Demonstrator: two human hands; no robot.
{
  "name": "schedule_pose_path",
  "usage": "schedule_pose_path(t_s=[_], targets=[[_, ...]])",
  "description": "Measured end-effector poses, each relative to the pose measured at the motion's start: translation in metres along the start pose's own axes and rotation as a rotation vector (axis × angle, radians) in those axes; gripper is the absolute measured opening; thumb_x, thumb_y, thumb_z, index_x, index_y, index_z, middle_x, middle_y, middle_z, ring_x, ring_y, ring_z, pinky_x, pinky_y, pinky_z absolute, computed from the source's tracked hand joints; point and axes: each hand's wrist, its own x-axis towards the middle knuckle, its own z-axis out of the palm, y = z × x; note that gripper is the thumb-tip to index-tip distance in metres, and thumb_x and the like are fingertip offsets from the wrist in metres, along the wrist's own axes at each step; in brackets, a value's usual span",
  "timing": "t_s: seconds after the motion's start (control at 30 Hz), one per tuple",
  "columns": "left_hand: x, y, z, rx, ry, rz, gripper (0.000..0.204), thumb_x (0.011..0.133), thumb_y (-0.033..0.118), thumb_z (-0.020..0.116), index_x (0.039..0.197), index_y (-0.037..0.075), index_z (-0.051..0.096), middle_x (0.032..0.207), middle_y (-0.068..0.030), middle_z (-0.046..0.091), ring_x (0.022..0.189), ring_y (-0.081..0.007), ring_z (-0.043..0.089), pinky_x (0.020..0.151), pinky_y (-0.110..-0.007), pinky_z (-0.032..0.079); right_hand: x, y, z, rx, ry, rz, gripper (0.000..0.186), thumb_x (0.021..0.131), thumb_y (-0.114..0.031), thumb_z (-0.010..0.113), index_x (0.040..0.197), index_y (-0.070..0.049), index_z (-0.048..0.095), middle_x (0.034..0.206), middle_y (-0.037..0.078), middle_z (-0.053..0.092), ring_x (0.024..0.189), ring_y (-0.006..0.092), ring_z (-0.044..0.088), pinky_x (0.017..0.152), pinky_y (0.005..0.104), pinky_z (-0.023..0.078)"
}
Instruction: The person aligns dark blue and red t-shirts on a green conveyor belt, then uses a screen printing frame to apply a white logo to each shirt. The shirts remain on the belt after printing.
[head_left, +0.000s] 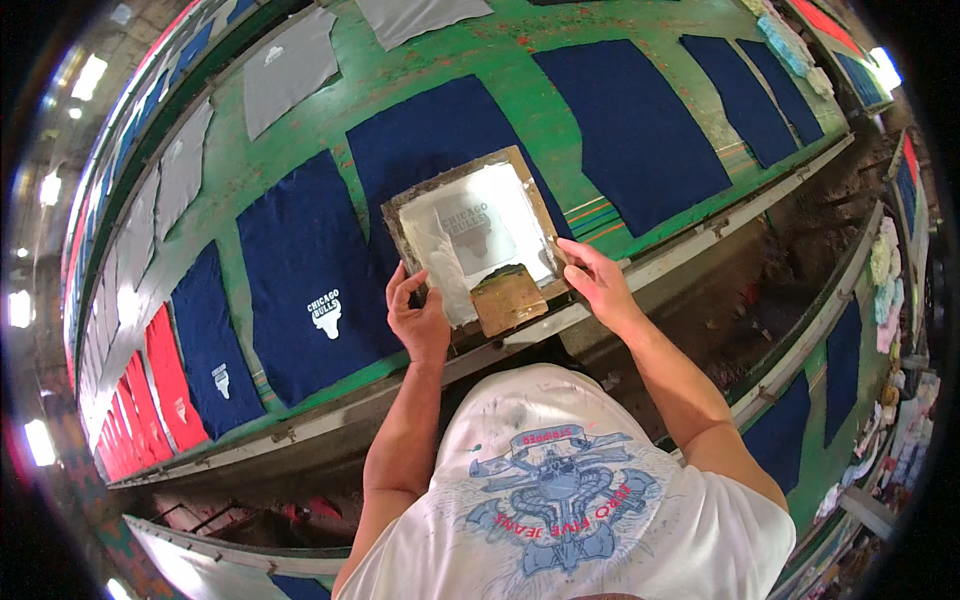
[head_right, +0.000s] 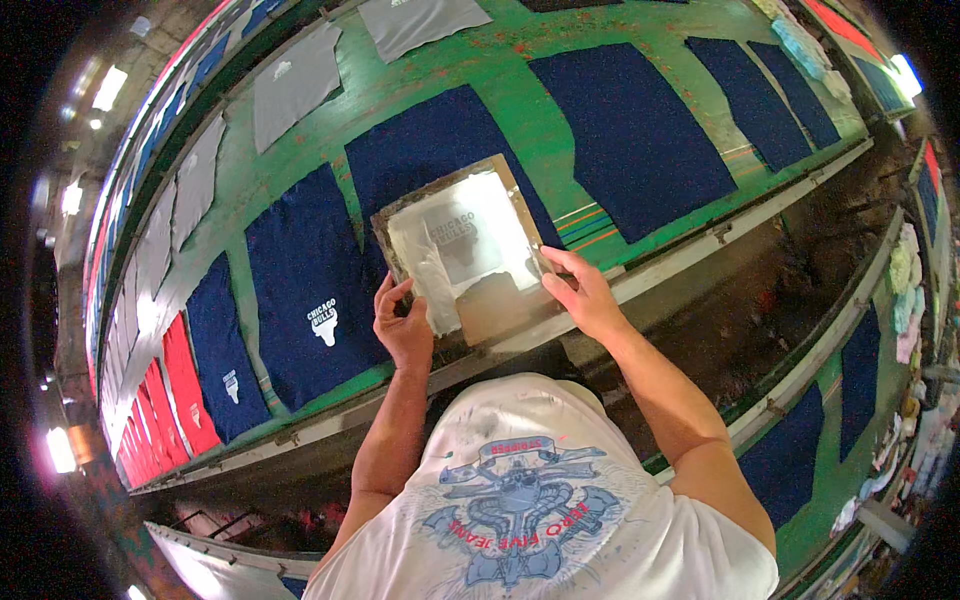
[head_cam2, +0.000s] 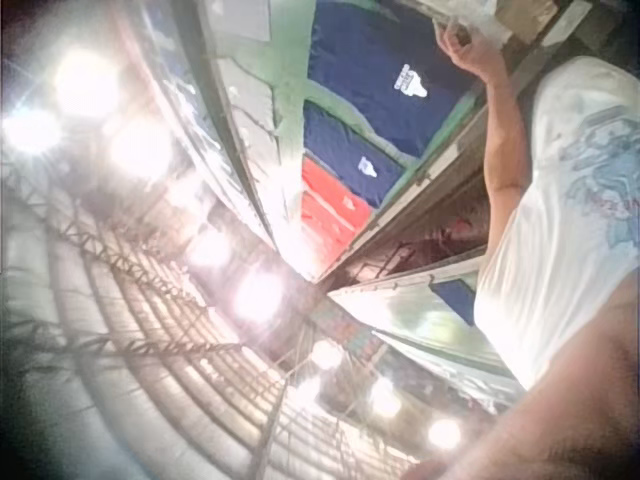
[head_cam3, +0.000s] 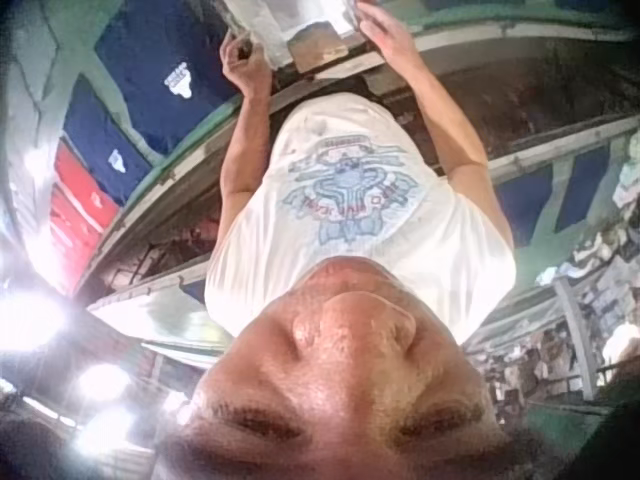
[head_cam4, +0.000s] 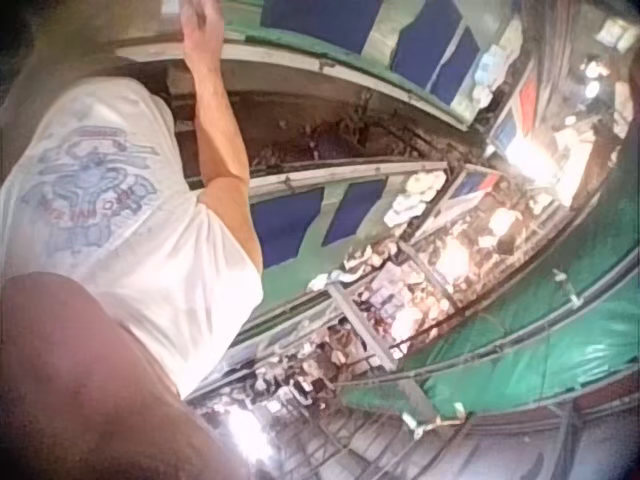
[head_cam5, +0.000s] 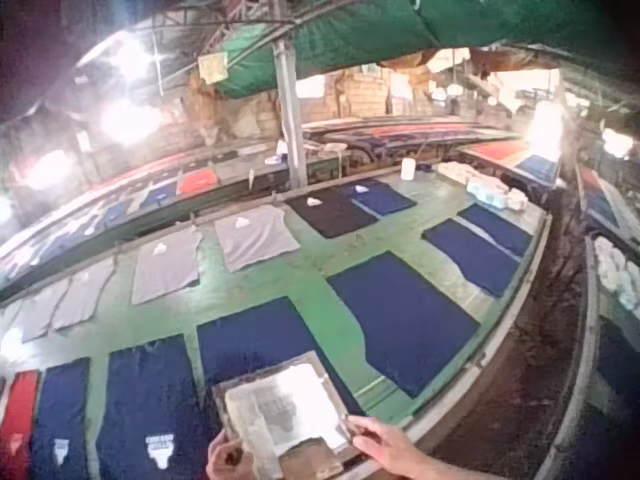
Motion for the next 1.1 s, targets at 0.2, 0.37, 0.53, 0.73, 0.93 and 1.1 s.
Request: schedule_pose_path(t_s=[0.2, 0.37, 0.53, 0.73, 0.93, 1.1], targets=[[-0.008, -0.003, 0.015, -0.031, 0.013, -0.064, 0.026, 0.088, -0.011, 0.077, 0.111, 0.001, 0.081, 0.157, -0.0215, 0.066, 0.124, -0.0204, 0.073, 0.102, -0.032, 0.057, 0.001, 0.004, -0.028, 0.017, -0.085, -0.05, 0.059, 0.106, -0.018, 0.077, 0.16, -0.004, 0.06, 0.151, 0.015, 0.065, 0.136, 0.0265, 0.065, 0.113, 0.0403, 0.054], [-0.011, -0.009, 0.023, -0.132, 0.033, -0.037, 0.02, 0.089, -0.01, 0.077, 0.106, 0.001, 0.079, 0.158, -0.0241, 0.066, 0.117, -0.0179, 0.074, 0.097, -0.031, 0.058, 0.006, 0.009, -0.033, -0.009, -0.083, -0.039, 0.06, 0.105, -0.017, 0.079, 0.161, -0.004, 0.06, 0.152, 0.017, 0.065, 0.138, 0.0279, 0.065, 0.113, 0.0415, 0.055], [-0.01, -0.013, 0.026, -0.041, 0.002, -0.036, 0.019, 0.089, -0.011, 0.077, 0.104, 0.001, 0.077, 0.158, -0.0249, 0.067, 0.116, -0.0181, 0.075, 0.098, -0.031, 0.059, 0.008, 0.001, -0.025, -0.24, 0.008, -0.062, 0.06, 0.1, -0.018, 0.081, 0.156, -0.004, 0.063, 0.153, 0.023, 0.064, 0.137, 0.0373, 0.065, 0.114, 0.0488, 0.053], [-0.008, -0.016, 0.029, 0.029, -0.003, -0.039, 0.038, 0.087, -0.007, 0.08, 0.124, 0.003, 0.078, 0.152, -0.0225, 0.07, 0.128, -0.0279, 0.073, 0.108, -0.038, 0.057, -0.007, -0.037, 0.007, -0.867, -0.273, -0.663, 0.063, 0.092, -0.021, 0.084, 0.15, -0.005, 0.064, 0.152, 0.022, 0.063, 0.142, 0.0435, 0.058, 0.121, 0.0539, 0.046], [0.002, 0.009, 0.006, 0.526, -0.202, 0.216, 0.05, 0.089, 0.007, 0.084, 0.139, 0.003, 0.077, 0.15, -0.0242, 0.068, 0.142, -0.0421, 0.062, 0.115, -0.05, 0.053, 0.023, -0.064, 0.03, -0.964, -0.282, -0.743, 0.042, 0.086, 0.005, 0.07, 0.127, -0.004, 0.077, 0.12, 0.013, 0.075, 0.118, 0.0353, 0.07, 0.105, 0.0472, 0.056], [0.011, 0.032, 0.001, 0.746, -0.252, 0.455, 0.041, 0.097, 0.011, 0.075, 0.136, 0.002, 0.077, 0.154, -0.0123, 0.065, 0.143, -0.0412, 0.057, 0.118, -0.055, 0.044, 0.057, -0.087, 0.032, -0.899, -0.48, -0.514, 0.044, 0.088, 0.01, 0.064, 0.129, -0.003, 0.077, 0.119, 0.019, 0.077, 0.117, 0.0399, 0.07, 0.103, 0.0483, 0.057]])
